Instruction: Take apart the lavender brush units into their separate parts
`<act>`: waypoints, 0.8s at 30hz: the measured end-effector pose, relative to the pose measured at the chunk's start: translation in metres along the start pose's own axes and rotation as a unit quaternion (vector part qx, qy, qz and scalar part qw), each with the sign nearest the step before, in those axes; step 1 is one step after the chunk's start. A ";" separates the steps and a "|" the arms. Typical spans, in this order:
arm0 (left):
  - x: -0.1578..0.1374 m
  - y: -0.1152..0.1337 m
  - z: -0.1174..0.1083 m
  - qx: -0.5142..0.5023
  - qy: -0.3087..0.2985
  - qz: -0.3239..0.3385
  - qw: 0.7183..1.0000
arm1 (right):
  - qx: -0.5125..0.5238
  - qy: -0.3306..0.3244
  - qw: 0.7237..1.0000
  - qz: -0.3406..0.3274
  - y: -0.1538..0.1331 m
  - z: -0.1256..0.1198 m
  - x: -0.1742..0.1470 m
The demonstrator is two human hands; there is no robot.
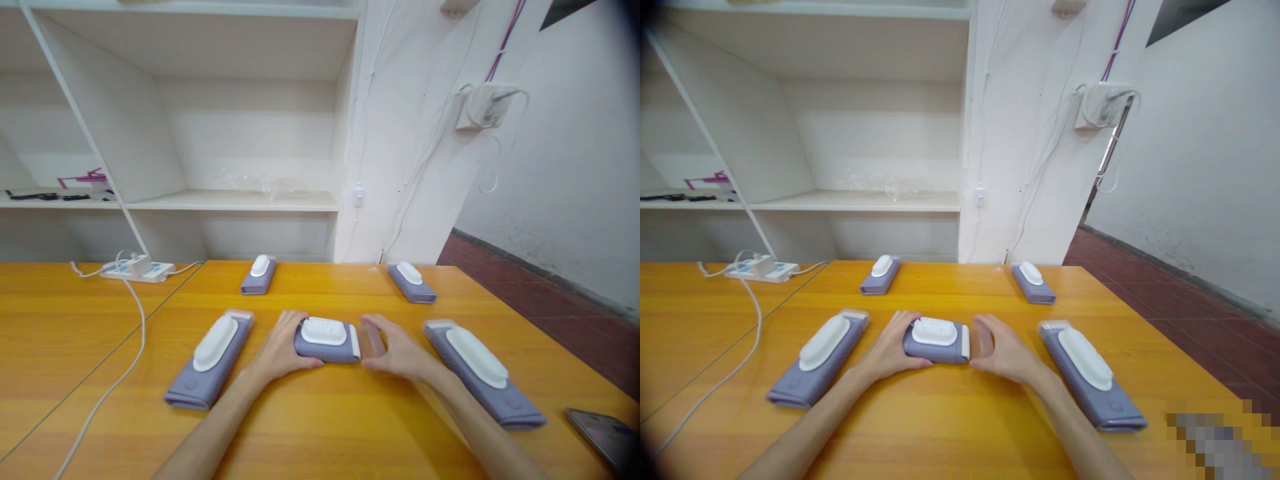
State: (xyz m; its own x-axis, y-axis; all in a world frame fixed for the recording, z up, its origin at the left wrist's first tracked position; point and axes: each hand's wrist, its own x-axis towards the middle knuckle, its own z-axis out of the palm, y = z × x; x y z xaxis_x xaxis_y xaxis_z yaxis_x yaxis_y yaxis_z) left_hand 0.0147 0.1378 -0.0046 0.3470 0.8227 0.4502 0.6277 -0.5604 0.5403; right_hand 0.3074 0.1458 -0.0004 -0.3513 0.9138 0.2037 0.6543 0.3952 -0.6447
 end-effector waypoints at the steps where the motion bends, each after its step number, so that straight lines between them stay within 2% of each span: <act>1: 0.000 0.000 0.000 0.005 0.012 -0.007 1.000 | 0.016 0.033 0.999 0.010 0.006 -0.002 0.001; 3: -0.001 -0.001 -0.001 0.012 0.025 -0.015 0.999 | 0.045 0.091 0.994 0.030 0.013 -0.002 0.003; 5: -0.002 0.000 -0.001 0.014 0.026 -0.014 0.999 | 0.053 0.115 0.991 0.052 0.015 0.002 0.003; 8: -0.002 0.002 -0.001 0.015 0.030 -0.011 0.999 | 0.013 0.086 0.994 0.070 0.014 0.009 0.002; 11: -0.002 0.003 -0.001 0.016 0.042 -0.017 0.999 | -0.037 0.051 0.996 0.062 0.012 0.012 0.000; 14: -0.002 0.004 -0.002 0.012 0.054 -0.014 0.998 | -0.078 0.045 0.996 0.020 0.004 0.010 -0.001; 19: -0.005 0.007 -0.005 0.007 0.059 0.019 0.998 | -0.142 0.029 0.985 -0.097 -0.024 0.007 0.002; 24: -0.008 0.007 -0.007 0.013 0.068 0.045 0.997 | -0.164 0.036 0.977 -0.128 -0.041 0.008 0.006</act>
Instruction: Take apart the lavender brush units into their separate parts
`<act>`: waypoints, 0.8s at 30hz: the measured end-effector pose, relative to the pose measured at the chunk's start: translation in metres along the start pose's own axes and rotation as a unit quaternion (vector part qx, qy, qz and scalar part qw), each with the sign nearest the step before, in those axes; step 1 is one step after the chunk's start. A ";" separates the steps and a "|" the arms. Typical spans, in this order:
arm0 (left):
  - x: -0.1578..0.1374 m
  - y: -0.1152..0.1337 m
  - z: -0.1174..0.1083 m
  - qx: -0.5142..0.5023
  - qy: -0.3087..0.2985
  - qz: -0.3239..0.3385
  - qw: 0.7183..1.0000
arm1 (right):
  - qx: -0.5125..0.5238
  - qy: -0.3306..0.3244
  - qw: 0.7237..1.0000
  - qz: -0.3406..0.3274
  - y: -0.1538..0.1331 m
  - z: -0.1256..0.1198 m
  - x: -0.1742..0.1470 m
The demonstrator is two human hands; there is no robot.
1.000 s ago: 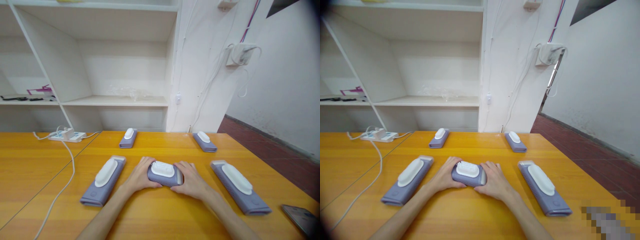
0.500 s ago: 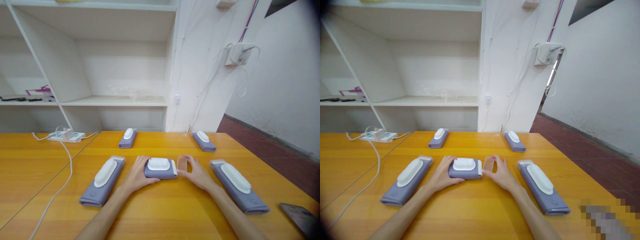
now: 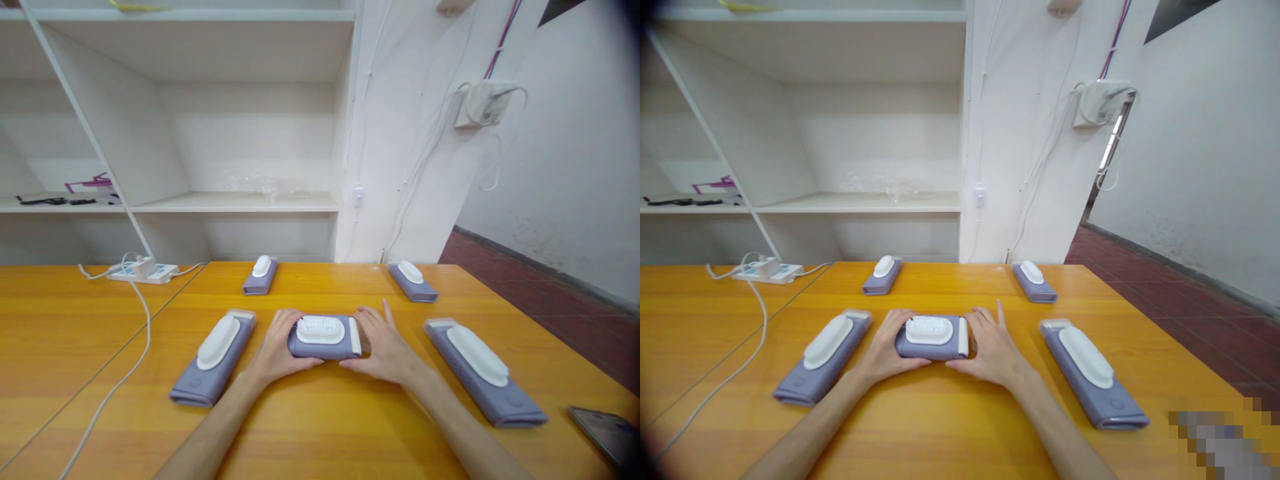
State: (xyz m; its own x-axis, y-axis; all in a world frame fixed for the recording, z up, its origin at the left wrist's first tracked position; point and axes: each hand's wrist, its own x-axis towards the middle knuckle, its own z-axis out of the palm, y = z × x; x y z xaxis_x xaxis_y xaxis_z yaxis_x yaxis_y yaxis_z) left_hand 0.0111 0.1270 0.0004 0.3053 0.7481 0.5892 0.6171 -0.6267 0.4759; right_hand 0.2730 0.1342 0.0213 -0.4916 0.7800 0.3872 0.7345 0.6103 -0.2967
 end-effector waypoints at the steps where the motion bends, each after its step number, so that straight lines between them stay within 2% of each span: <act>1: 0.000 0.000 0.000 0.000 -0.002 -0.001 1.000 | -0.001 -0.001 1.000 -0.007 -0.002 -0.001 0.001; 7: 0.001 0.000 -0.001 -0.002 -0.012 -0.001 1.000 | -0.017 0.021 0.999 -0.023 -0.010 -0.009 0.002; 12: 0.002 0.002 -0.003 -0.007 -0.016 -0.001 1.000 | 0.036 0.049 0.998 -0.021 -0.014 -0.010 0.004; 15: 0.002 0.003 -0.003 -0.016 -0.018 -0.012 1.000 | 0.053 0.061 0.997 -0.018 -0.013 -0.010 0.005; 19: 0.002 0.002 -0.001 -0.009 -0.003 -0.036 0.999 | 0.026 0.077 0.997 -0.008 -0.006 -0.013 0.005; 22: 0.002 0.001 0.001 0.004 0.013 -0.035 0.999 | 0.062 0.080 0.994 0.026 -0.005 -0.008 0.002; 24: 0.002 0.001 0.002 0.013 0.014 -0.023 1.000 | 0.140 0.082 0.984 0.077 -0.008 0.000 0.001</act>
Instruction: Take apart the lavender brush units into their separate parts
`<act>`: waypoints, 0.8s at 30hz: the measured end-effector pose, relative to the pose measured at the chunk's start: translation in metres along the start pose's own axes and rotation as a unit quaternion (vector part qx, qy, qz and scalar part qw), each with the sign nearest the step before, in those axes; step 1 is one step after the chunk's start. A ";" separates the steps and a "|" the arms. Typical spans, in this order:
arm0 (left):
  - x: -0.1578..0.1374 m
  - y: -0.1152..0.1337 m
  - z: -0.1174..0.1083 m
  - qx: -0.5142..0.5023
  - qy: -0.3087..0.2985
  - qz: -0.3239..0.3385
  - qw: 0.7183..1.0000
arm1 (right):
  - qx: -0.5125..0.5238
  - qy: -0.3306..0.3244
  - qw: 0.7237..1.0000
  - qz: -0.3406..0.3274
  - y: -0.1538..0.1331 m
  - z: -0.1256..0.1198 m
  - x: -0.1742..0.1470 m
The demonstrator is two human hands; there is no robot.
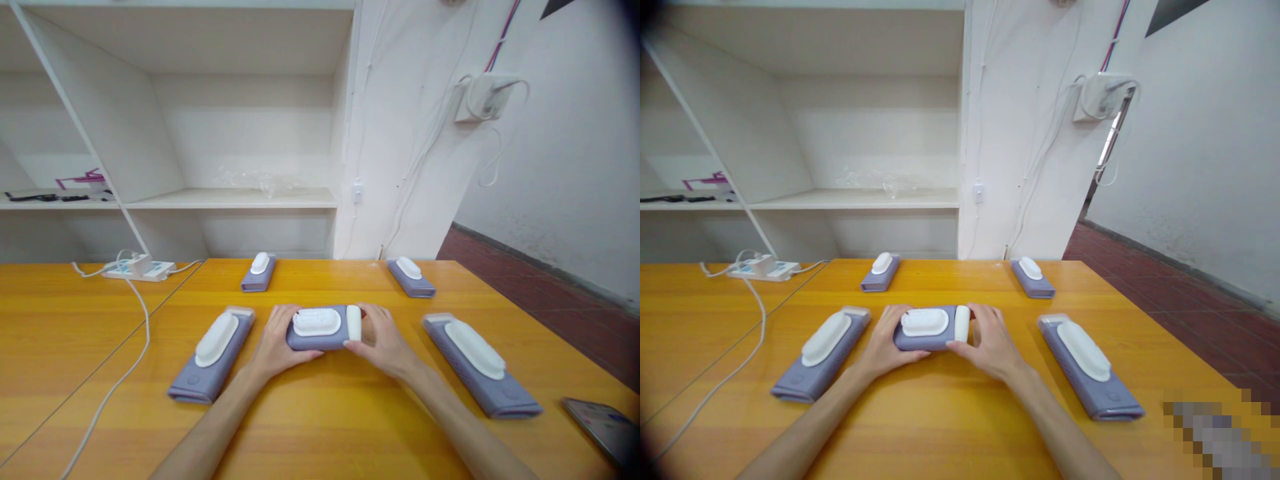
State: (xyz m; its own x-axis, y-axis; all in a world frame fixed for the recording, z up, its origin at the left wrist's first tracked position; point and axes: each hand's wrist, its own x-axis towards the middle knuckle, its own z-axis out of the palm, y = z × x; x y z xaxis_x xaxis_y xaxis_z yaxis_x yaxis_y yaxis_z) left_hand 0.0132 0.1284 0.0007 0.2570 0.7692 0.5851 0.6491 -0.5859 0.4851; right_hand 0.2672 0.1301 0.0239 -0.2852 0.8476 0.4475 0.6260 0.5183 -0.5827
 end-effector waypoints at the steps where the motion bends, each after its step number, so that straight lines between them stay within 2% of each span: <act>1: 0.000 0.000 0.000 0.005 0.001 0.007 1.000 | 0.050 0.007 0.998 0.031 -0.001 0.004 -0.001; 3: 0.000 -0.001 0.000 0.013 0.008 0.020 1.000 | 0.147 0.030 0.986 0.078 -0.002 0.011 0.000; 5: 0.000 -0.001 0.000 0.018 0.024 0.024 0.999 | 0.182 0.080 0.975 0.100 -0.003 0.012 0.003; 7: 0.000 -0.002 -0.001 0.022 0.037 0.018 0.999 | 0.123 0.144 0.975 0.114 0.000 0.007 0.005; 9: 0.000 -0.001 -0.001 0.026 0.042 0.012 0.999 | 0.010 0.177 0.976 0.129 0.005 -0.001 0.006; 12: 0.001 0.001 -0.002 0.031 0.033 0.020 0.999 | -0.144 0.142 0.970 0.135 0.015 -0.006 0.004; 16: 0.000 0.002 -0.001 0.038 0.014 0.028 0.999 | -0.263 0.090 0.954 0.110 0.021 0.004 0.000; 20: 0.000 -0.002 0.002 0.047 0.013 0.024 0.999 | -0.296 0.107 0.944 0.103 0.021 0.009 -0.001; 24: 0.000 -0.005 0.003 0.054 0.008 0.016 0.998 | -0.268 0.141 0.951 0.065 0.019 0.002 -0.004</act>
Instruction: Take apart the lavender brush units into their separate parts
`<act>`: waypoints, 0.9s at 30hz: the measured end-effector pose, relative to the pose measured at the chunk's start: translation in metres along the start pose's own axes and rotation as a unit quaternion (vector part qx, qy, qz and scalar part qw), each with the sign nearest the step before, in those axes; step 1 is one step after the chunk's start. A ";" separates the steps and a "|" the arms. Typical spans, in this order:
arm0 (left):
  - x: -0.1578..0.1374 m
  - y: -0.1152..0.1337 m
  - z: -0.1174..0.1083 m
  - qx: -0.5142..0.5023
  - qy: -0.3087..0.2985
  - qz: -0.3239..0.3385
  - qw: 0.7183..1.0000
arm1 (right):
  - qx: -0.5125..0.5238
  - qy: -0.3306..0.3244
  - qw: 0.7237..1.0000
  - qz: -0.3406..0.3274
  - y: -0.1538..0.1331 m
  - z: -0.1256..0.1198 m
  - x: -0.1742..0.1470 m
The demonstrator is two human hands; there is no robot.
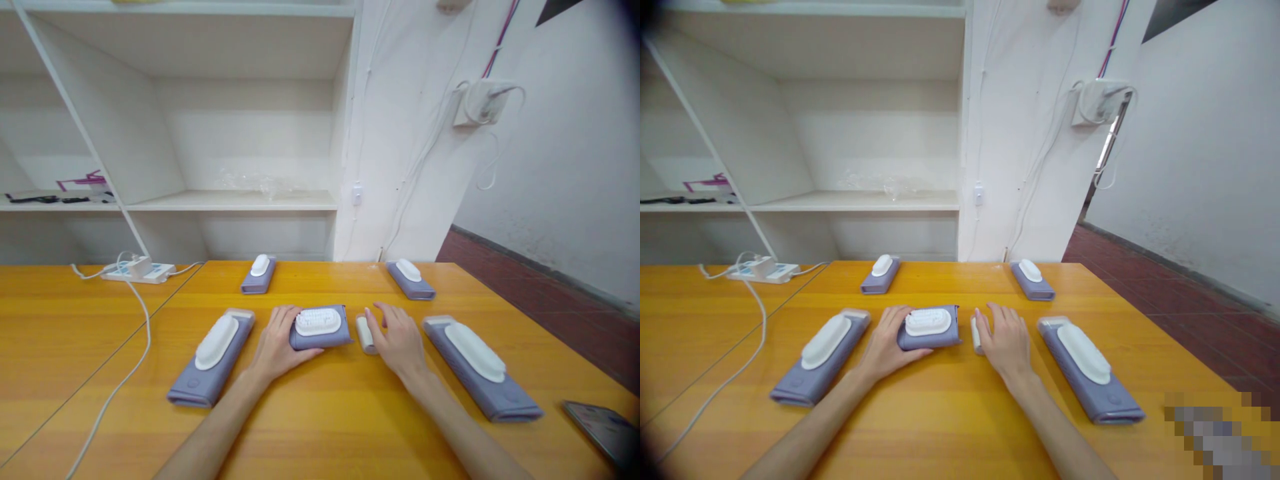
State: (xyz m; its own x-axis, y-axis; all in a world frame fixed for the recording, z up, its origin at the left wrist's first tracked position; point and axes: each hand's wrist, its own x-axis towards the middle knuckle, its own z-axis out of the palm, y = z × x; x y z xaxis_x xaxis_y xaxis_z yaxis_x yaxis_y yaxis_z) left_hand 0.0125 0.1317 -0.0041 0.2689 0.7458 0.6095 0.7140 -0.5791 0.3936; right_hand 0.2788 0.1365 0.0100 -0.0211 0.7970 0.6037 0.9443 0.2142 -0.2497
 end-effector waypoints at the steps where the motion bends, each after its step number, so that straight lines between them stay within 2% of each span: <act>1: 0.000 0.000 0.000 0.001 -0.003 0.001 1.000 | 0.014 0.002 1.000 -0.019 0.000 -0.002 -0.001; 5: 0.000 0.000 0.001 0.001 -0.021 0.005 1.000 | 0.051 -0.054 0.985 -0.158 -0.003 -0.005 -0.010; 7: 0.000 -0.001 0.002 0.001 -0.032 0.001 0.999 | 0.044 -0.085 0.975 -0.200 -0.001 -0.001 -0.014; 11: 0.001 -0.003 0.003 -0.001 -0.049 -0.012 0.999 | 0.008 -0.085 0.979 -0.188 0.010 0.011 -0.019; 14: 0.001 -0.002 0.003 -0.009 -0.058 -0.021 0.998 | 0.015 -0.073 0.979 -0.189 0.012 0.011 -0.020; 18: 0.000 0.000 0.002 -0.006 -0.073 -0.018 0.997 | 0.056 -0.054 0.978 -0.196 -0.009 0.003 -0.023; 23: -0.009 0.012 -0.003 0.062 -0.089 -0.011 0.994 | 0.085 -0.089 0.981 -0.151 -0.040 0.002 -0.036; 27: -0.022 0.030 -0.006 0.053 -0.149 0.024 0.987 | 0.113 -0.095 0.978 -0.148 -0.050 0.002 -0.042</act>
State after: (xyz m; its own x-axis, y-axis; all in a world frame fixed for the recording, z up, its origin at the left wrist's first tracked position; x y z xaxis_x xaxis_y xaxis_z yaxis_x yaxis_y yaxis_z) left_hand 0.0240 0.0957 -0.0018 0.4702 0.7915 0.3904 0.7558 -0.5896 0.2850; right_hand 0.2313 0.0938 -0.0046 -0.3638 0.7669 0.5288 0.7914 0.5538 -0.2588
